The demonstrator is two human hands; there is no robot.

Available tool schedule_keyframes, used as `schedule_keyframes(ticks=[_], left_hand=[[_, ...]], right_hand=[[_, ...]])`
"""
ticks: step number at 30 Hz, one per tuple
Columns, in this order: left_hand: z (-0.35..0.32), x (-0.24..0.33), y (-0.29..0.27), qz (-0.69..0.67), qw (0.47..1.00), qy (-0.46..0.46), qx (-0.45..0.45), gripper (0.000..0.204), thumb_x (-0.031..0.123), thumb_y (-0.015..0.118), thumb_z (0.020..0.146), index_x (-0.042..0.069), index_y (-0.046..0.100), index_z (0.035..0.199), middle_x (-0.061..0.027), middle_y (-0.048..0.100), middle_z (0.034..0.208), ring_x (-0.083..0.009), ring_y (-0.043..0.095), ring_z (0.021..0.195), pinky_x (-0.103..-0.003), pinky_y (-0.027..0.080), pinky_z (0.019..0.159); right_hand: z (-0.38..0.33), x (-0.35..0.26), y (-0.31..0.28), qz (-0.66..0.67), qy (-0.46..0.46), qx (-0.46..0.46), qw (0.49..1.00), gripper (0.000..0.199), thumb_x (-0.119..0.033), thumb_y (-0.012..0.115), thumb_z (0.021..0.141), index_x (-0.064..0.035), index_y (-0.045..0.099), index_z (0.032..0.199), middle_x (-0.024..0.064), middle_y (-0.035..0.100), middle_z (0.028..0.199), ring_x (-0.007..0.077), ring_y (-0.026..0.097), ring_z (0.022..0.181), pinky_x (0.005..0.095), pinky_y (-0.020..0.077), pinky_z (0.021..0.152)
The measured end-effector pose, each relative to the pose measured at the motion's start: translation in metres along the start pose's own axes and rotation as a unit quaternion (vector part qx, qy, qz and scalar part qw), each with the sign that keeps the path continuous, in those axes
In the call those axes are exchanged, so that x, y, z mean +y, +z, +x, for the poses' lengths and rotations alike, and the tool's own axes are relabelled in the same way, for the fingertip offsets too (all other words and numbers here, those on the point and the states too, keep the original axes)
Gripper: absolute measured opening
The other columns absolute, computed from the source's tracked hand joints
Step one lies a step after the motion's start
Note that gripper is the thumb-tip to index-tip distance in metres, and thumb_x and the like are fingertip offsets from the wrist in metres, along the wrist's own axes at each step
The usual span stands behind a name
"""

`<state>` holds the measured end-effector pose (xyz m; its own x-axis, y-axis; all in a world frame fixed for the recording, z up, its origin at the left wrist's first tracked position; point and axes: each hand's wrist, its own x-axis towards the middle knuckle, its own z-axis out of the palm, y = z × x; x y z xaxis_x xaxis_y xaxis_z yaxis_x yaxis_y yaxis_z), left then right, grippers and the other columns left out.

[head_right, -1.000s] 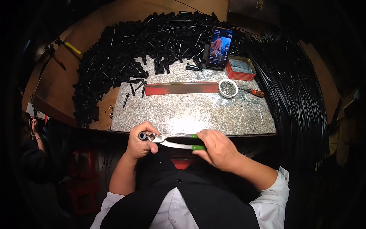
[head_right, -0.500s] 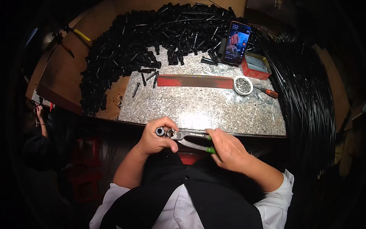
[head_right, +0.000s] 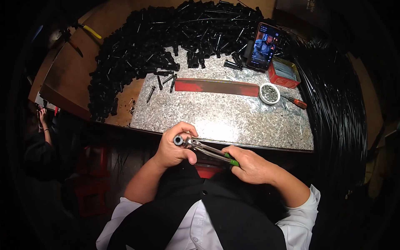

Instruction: Grouping, aligning, and securing bundles of black electrical cables using a workbench jig and hand tools.

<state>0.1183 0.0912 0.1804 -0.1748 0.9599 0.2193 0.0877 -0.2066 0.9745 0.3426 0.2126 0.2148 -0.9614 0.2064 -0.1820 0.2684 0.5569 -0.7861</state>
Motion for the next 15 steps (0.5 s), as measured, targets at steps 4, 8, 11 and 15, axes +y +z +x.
schedule_keyframes(ticks=[4,8,11,15], left_hand=[[-0.002,-0.001,0.003,-0.046,0.998,-0.029,0.028,0.07,0.044,0.085,0.054,0.003,0.052,0.099,0.0078,0.049,0.068,-0.0004,0.042,0.064,-0.017,0.033,0.057],[-0.004,-0.002,0.005,-0.049,0.997,-0.026,0.057,0.07,0.045,0.084,0.055,0.003,0.051,0.099,0.0085,0.046,0.065,-0.0006,0.039,0.062,-0.017,0.03,0.056],[-0.004,0.002,0.009,-0.041,0.996,-0.019,0.074,0.07,0.044,0.084,0.055,0.003,0.05,0.099,0.0093,0.041,0.062,-0.0008,0.036,0.062,-0.018,0.028,0.055],[-0.005,0.001,0.011,-0.016,0.996,-0.003,0.089,0.069,0.042,0.084,0.057,0.002,0.049,0.101,0.0093,0.038,0.059,-0.0007,0.036,0.058,-0.018,0.028,0.053]], right_hand=[[0.009,-0.009,0.004,0.016,0.089,-0.003,0.996,0.025,-0.012,0.062,0.086,-0.0004,0.051,0.105,0.0206,0.06,0.085,0.0372,0.06,0.082,0.042,0.0473,0.074],[0.01,0.001,0.017,-0.024,0.024,0.081,0.996,0.027,-0.021,0.069,0.084,-0.0021,0.053,0.095,0.019,0.06,0.074,0.039,0.061,0.07,0.0421,0.0476,0.062],[0.01,0.006,0.02,-0.056,0.009,0.117,0.991,0.026,-0.019,0.071,0.082,-0.0026,0.053,0.093,0.0186,0.06,0.073,0.0394,0.061,0.069,0.0421,0.0471,0.059],[0.01,0.005,0.021,-0.055,0.028,0.147,0.987,0.027,-0.017,0.072,0.081,-0.0028,0.052,0.09,0.0192,0.06,0.073,0.0386,0.061,0.068,0.0416,0.0467,0.058]])
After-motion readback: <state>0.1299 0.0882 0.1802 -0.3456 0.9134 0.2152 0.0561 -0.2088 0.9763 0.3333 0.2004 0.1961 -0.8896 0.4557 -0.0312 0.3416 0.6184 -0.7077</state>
